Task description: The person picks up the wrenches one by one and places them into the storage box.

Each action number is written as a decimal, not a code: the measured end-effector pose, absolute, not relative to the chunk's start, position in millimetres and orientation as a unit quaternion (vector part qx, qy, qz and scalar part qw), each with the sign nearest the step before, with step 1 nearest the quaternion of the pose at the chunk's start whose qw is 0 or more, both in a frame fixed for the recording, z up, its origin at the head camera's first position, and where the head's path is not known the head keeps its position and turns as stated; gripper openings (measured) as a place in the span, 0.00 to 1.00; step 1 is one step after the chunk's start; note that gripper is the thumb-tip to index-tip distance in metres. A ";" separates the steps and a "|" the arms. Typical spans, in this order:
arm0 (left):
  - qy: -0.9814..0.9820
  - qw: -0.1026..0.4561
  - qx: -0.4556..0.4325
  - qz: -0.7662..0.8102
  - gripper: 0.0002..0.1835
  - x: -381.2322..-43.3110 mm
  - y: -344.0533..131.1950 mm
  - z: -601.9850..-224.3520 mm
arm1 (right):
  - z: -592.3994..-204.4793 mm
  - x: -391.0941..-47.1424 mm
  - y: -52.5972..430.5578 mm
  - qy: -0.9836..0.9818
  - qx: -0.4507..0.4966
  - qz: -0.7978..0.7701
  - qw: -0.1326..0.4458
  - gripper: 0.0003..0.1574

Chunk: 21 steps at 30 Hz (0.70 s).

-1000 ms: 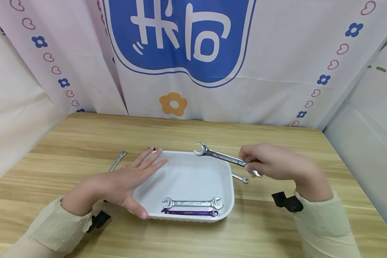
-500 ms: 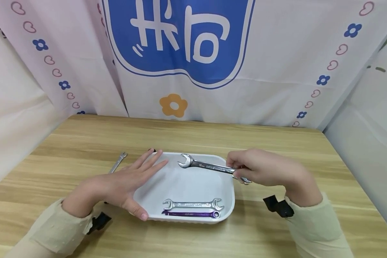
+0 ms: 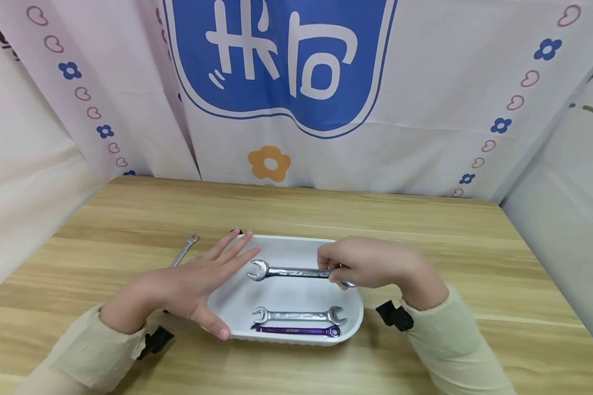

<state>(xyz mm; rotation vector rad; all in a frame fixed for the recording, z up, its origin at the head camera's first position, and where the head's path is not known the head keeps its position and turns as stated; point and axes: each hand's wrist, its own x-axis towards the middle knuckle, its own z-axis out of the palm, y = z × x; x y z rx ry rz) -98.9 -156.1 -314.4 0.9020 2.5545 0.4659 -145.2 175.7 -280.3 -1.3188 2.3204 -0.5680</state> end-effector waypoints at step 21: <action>0.910 0.203 0.317 0.171 0.72 -98.8 -153.6 -313.1 | -305.1 -145.4 153.0 0.827 -0.489 -0.180 0.210 0.05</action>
